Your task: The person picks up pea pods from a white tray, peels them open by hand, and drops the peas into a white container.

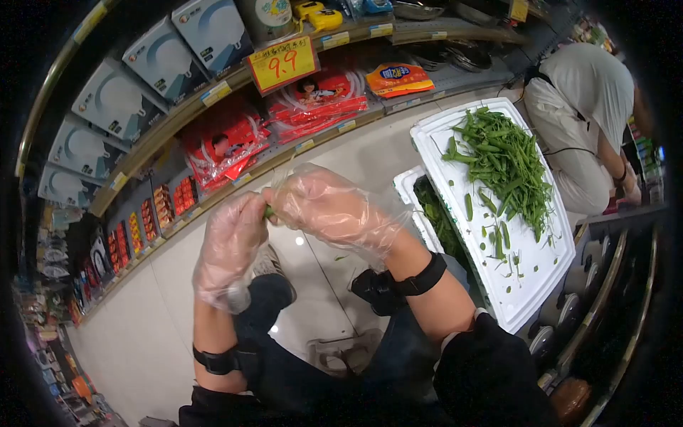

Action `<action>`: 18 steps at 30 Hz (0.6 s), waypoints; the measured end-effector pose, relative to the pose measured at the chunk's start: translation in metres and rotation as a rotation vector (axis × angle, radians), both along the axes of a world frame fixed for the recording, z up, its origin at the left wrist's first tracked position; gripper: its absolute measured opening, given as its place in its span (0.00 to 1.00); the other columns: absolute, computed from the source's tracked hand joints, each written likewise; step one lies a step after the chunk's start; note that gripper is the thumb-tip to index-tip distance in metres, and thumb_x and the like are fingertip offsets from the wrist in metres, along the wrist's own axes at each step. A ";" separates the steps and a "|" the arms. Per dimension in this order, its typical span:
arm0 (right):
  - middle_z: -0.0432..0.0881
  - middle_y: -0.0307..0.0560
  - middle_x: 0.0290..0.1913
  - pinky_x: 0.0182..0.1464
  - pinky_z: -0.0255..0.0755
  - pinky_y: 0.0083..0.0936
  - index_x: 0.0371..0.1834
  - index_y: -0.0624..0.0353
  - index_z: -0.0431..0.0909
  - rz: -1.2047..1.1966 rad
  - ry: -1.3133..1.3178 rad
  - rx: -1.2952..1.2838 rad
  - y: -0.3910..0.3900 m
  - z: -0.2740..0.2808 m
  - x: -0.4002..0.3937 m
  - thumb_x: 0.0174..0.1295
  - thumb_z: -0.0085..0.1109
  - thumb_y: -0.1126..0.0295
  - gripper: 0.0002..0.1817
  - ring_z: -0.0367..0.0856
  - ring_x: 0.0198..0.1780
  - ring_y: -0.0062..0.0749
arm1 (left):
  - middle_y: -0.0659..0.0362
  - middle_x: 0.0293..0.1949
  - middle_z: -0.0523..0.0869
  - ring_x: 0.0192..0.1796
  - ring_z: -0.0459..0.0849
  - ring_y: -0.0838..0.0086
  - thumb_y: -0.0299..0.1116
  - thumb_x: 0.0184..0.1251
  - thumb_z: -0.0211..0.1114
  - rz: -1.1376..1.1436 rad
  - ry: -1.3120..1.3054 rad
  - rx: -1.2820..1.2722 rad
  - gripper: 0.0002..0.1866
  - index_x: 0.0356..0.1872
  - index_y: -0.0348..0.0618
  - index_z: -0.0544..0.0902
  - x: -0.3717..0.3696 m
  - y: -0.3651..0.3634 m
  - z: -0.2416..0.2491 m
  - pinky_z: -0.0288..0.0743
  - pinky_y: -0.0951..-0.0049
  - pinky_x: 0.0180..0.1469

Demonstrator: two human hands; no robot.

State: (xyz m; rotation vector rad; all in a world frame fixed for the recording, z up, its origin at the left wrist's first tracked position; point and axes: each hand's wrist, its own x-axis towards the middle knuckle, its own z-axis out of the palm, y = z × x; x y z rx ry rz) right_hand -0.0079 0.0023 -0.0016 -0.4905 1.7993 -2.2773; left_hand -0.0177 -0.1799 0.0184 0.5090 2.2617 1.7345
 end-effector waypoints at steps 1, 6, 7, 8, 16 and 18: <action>0.68 0.36 0.22 0.30 0.61 0.22 0.26 0.60 0.74 0.016 -0.010 0.009 0.002 0.002 0.002 0.67 0.52 0.57 0.18 0.64 0.28 0.21 | 0.64 0.17 0.72 0.19 0.68 0.72 0.41 0.71 0.55 -0.089 -0.281 0.133 0.17 0.28 0.36 0.78 0.001 -0.005 0.002 0.62 0.75 0.25; 0.71 0.34 0.29 0.30 0.65 0.22 0.29 0.60 0.71 0.161 0.035 0.331 0.010 0.036 0.016 0.67 0.50 0.67 0.10 0.67 0.28 0.21 | 0.64 0.17 0.66 0.18 0.61 0.80 0.50 0.70 0.56 -0.192 -0.841 0.423 0.22 0.29 0.39 0.72 0.004 -0.006 0.018 0.55 0.80 0.23; 0.71 0.34 0.29 0.30 0.65 0.22 0.29 0.60 0.71 0.157 0.034 0.328 0.012 0.029 0.014 0.67 0.50 0.67 0.10 0.67 0.28 0.21 | 0.64 0.17 0.66 0.18 0.61 0.80 0.50 0.70 0.56 -0.194 -0.842 0.419 0.22 0.29 0.39 0.72 0.002 -0.005 0.015 0.55 0.80 0.23; 0.70 0.33 0.27 0.29 0.64 0.21 0.30 0.60 0.72 0.022 0.403 0.475 0.015 0.016 0.009 0.67 0.51 0.66 0.11 0.66 0.28 0.20 | 0.63 0.18 0.69 0.19 0.65 0.78 0.48 0.69 0.57 -0.227 -0.873 0.530 0.20 0.32 0.38 0.74 -0.001 -0.002 0.009 0.59 0.77 0.24; 0.71 0.39 0.22 0.31 0.63 0.23 0.25 0.64 0.75 -0.139 -0.175 0.217 0.019 0.016 0.008 0.69 0.51 0.55 0.23 0.65 0.27 0.21 | 0.55 0.38 0.85 0.41 0.82 0.72 0.30 0.64 0.63 0.064 0.172 0.030 0.12 0.47 0.41 0.78 0.005 0.034 -0.006 0.75 0.70 0.45; 0.70 0.37 0.22 0.31 0.62 0.20 0.25 0.64 0.75 -0.230 -0.115 0.297 0.016 0.010 0.008 0.69 0.50 0.56 0.22 0.65 0.29 0.18 | 0.53 0.43 0.84 0.42 0.82 0.75 0.29 0.65 0.62 0.083 0.130 -0.166 0.10 0.46 0.41 0.78 0.005 0.034 -0.003 0.74 0.70 0.46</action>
